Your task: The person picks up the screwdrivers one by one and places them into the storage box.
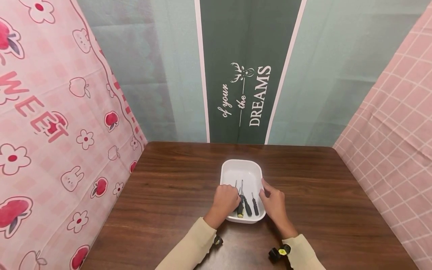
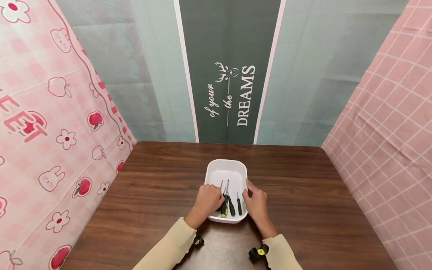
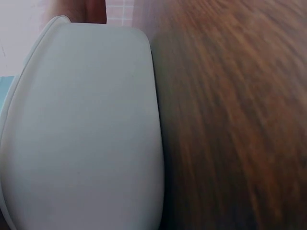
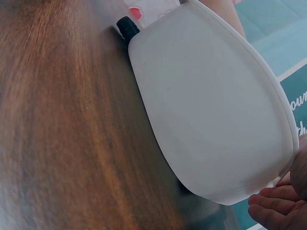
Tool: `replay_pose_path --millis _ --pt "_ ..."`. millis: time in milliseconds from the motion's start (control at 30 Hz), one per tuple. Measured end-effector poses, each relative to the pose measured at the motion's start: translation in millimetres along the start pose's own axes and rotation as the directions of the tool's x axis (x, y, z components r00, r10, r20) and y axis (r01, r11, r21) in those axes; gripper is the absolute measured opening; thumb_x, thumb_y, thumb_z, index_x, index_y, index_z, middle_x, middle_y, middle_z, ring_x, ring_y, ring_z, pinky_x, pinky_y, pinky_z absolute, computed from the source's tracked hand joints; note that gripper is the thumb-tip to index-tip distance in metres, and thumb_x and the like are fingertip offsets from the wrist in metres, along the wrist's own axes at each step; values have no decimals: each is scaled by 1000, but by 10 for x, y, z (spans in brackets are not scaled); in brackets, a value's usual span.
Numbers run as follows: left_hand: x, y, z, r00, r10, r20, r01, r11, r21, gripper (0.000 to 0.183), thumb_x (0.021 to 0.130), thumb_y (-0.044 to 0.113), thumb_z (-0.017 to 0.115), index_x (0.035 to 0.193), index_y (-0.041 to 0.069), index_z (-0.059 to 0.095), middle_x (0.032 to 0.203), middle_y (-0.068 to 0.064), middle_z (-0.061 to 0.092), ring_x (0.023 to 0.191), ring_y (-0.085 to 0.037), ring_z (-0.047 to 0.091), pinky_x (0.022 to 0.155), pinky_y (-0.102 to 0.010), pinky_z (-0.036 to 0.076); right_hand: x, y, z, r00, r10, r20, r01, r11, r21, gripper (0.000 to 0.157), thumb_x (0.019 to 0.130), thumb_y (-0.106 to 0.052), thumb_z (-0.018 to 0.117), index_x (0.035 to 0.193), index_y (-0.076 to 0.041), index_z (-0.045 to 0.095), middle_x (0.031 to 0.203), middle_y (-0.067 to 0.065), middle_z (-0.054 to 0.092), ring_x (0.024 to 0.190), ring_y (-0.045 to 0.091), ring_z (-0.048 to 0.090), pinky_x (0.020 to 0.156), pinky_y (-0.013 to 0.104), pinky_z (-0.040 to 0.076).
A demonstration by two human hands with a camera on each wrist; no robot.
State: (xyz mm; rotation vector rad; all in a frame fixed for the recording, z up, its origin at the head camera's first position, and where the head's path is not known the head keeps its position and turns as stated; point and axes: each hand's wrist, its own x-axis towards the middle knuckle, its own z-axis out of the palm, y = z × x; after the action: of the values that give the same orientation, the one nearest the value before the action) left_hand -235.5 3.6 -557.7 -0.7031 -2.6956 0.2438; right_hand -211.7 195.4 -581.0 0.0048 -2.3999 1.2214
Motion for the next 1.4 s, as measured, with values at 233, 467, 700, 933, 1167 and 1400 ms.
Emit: replay_pose_path --millis 233,467,700,933,1167,1400 --pt "-5 8 3 1000 -19 -12 19 999 36 33 85 36 70 58 18 64 52 2 52 48 -16 50 45 -31 38 -3 13 17 1000 -11 -7 11 1000 1 39 87 4 69 126 6 65 123 26 65 115 42 64 96 54 48" --pt "1 27 -5 998 -57 -30 58 998 37 21 80 27 76 62 18 69 54 2 57 50 -16 54 46 -31 41 -9 18 36 999 -27 -20 26 1000 -6 38 87 3 69 125 7 66 122 26 65 113 42 65 93 54 48" --pt "4 43 0 998 -54 20 53 998 42 20 82 25 75 64 19 70 56 2 58 51 -16 55 48 -31 42 -16 25 40 1000 -18 -20 18 1000 0 38 87 3 69 125 6 66 122 25 65 113 41 65 93 54 49" --pt "4 46 8 999 -37 5 37 997 71 22 82 26 74 63 18 69 54 2 56 49 -15 53 47 -31 41 -8 18 26 1000 -15 -14 15 1000 2 38 87 3 69 126 6 66 122 25 65 114 42 64 95 54 48" --pt "0 44 12 1000 -13 4 13 997 82 22 82 26 75 63 18 69 55 3 56 50 -15 53 48 -30 41 -11 21 17 1000 4 7 -4 1000 4 39 89 3 68 127 6 64 125 25 64 117 41 63 97 53 47" --pt "14 50 34 1000 4 5 -4 996 85 20 81 28 76 64 19 69 55 3 57 50 -15 53 48 -31 42 -6 33 29 1000 -14 -16 14 1000 -7 38 88 3 68 125 6 65 123 25 65 115 42 63 94 53 48"
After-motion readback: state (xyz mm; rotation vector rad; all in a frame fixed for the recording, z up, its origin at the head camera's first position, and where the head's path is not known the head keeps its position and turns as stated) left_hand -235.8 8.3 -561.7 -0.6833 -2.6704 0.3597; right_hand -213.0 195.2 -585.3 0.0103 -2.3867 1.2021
